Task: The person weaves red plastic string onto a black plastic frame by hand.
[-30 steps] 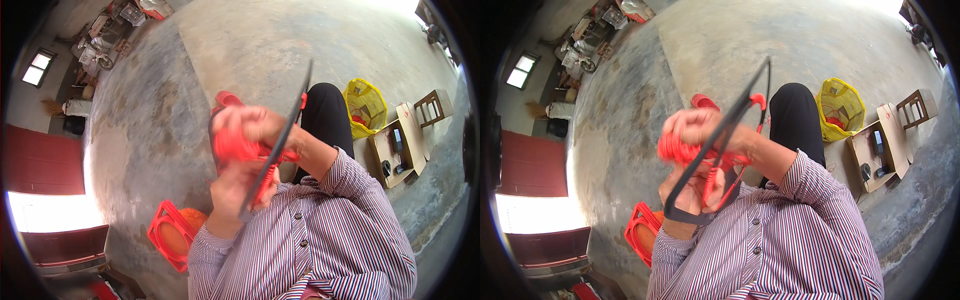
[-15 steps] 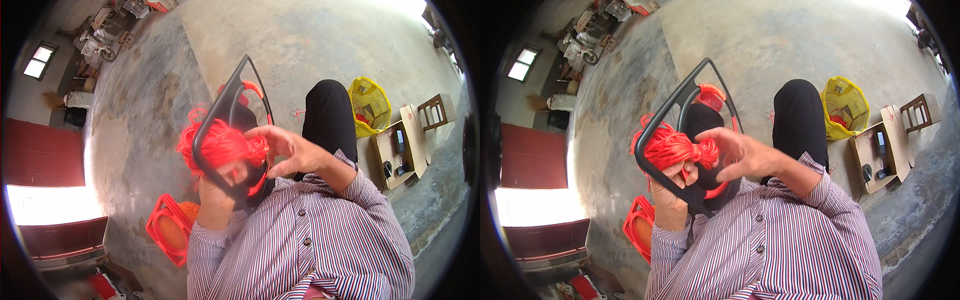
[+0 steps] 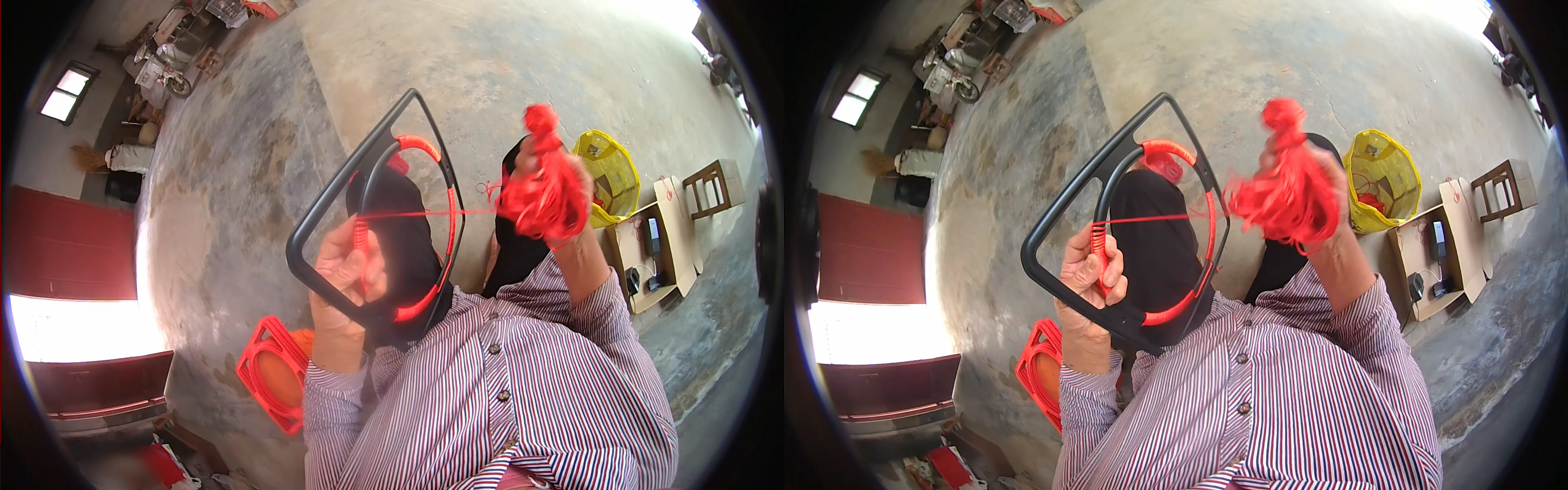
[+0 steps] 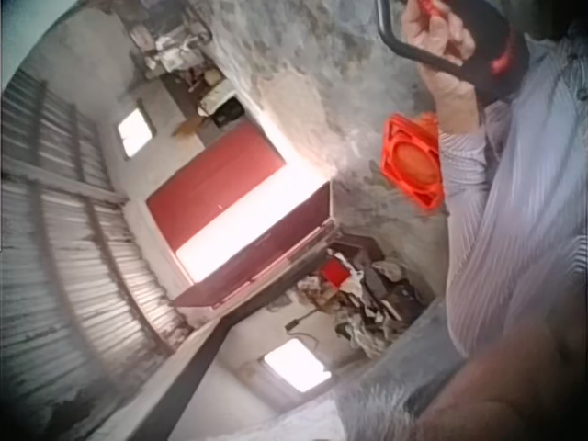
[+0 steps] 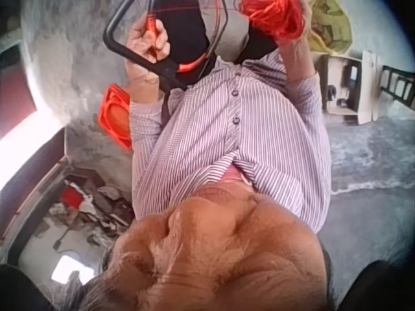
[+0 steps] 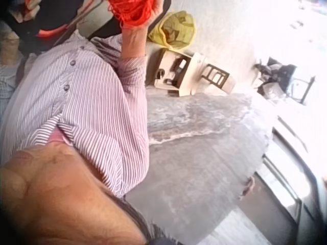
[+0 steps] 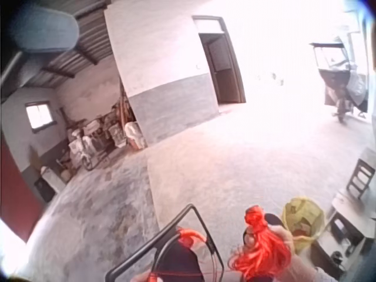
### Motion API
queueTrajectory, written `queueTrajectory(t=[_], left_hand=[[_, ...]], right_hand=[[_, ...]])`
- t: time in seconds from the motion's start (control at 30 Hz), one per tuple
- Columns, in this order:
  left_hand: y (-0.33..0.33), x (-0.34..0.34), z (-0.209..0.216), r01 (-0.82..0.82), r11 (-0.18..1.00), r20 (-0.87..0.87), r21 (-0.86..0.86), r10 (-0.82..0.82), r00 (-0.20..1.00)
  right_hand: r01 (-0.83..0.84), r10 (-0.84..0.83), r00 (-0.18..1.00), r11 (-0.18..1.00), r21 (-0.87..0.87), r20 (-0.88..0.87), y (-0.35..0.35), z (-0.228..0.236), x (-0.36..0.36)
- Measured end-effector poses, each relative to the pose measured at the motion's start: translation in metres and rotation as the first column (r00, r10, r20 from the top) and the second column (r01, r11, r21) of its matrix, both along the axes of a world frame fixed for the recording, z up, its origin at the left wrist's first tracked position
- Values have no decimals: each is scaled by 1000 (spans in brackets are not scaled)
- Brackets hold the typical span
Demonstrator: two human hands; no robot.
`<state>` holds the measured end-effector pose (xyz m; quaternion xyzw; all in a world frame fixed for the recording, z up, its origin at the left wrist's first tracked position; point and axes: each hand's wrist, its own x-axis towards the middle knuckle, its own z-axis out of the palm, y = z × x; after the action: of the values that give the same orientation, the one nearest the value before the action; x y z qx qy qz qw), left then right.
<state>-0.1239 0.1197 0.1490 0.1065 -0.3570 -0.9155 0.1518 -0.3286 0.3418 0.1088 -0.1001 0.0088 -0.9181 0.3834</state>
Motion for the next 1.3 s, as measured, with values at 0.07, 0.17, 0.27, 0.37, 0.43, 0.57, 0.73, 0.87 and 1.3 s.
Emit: queueTrajectory(t=[0.07, 0.17, 0.27, 0.37, 0.43, 0.57, 0.73, 0.87, 1.3], left_hand=[[0, -1, 2, 5, 1000, -9, -7, -5, 1000], [-3, -3, 7, 18, 1000, 5, -13, -18, 1000], [-16, 5, 0, 221, 972, 42, 83, -225, 973], [1, -10, 20, 126, 986, 74, -107, -118, 990], [16, -17, 20, 85, 985, 76, -149, -74, 994], [36, -11, 25, 225, 967, 91, 122, -236, 967], [59, -25, 31, 340, 882, 17, 326, -365, 931], [59, -20, 23, 73, 970, 44, 231, -85, 995], [26, -24, 15, 6, 1000, 130, -21, -4, 992]], right_hand=[[30, 40, 987, 903, 428, -153, 5, -29, 5], [360, 339, 772, 464, 809, -538, -5, -87, 13], [844, 718, 242, 176, 506, -653, -25, -76, 41], [818, 749, 204, 223, 530, -630, -43, -53, 44], [757, 709, 275, 257, 600, -650, -56, -43, 36], [-26, 258, 896, 842, 539, -360, -78, 23, 28], [-192, 211, 345, 970, 151, -914, -84, 51, 26], [274, 336, 651, 732, 623, -681, -67, 30, 21], [262, -202, 952, 928, 265, -231, -46, 42, 39]])
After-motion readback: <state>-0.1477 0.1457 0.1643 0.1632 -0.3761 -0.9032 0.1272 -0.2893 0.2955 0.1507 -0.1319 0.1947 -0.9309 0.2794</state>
